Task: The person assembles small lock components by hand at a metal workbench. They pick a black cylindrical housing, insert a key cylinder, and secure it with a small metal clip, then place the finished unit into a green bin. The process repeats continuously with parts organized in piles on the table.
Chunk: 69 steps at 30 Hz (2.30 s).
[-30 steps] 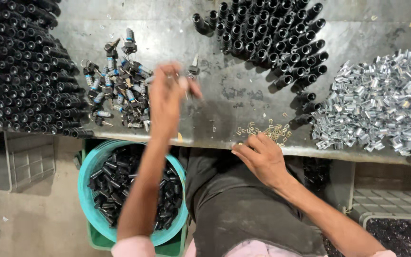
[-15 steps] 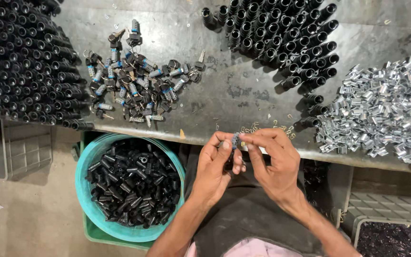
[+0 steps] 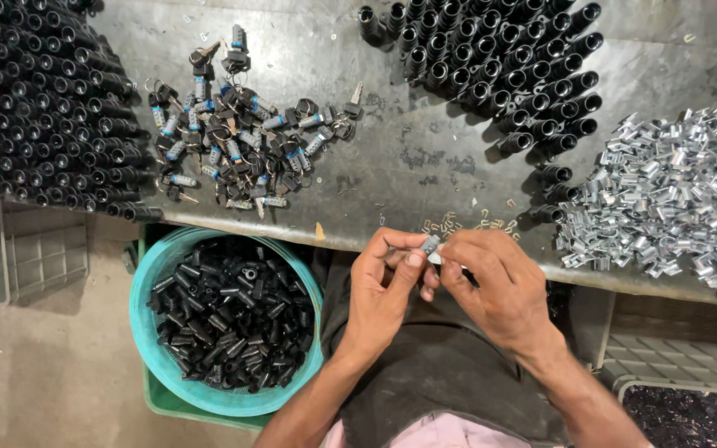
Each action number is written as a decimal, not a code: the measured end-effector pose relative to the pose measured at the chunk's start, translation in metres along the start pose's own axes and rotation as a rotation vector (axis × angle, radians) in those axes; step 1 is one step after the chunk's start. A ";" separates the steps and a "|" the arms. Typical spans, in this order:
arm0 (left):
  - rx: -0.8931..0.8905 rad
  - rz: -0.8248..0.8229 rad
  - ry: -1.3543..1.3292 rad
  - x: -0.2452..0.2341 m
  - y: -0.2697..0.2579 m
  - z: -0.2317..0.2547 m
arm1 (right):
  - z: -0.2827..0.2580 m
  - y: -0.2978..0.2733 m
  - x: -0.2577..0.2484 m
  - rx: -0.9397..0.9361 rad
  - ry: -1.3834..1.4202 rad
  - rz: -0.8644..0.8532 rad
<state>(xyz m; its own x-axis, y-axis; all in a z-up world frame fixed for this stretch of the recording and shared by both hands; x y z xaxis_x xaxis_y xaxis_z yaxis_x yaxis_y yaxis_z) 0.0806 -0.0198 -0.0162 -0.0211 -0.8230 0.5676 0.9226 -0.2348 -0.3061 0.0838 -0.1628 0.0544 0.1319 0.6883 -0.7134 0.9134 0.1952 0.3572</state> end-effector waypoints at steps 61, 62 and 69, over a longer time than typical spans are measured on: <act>0.620 0.302 1.883 -0.038 0.072 0.099 | 0.044 -0.061 -0.049 0.310 -0.051 -0.495; 0.549 0.333 1.916 -0.058 0.090 0.098 | 0.039 -0.057 -0.029 0.294 -0.069 -0.458; 0.715 0.391 1.876 -0.072 0.088 0.093 | 0.026 -0.024 0.051 0.222 -0.256 -0.223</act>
<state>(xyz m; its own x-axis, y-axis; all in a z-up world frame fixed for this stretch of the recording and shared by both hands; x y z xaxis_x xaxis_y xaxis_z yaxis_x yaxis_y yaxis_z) 0.1994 0.0667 -0.0134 0.3170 -0.2922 -0.9023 0.9210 -0.1323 0.3664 0.0789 -0.1502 -0.0062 -0.0132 0.4440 -0.8959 0.9878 0.1450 0.0573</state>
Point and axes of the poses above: each hand's wrist, its own y-axis towards the middle knuckle, its own x-axis out of the palm, z = x × y, the point moved 7 cm from there along y, towards the middle knuckle, and after that the axes turned 6 degrees about -y, right-handed, at the moved point
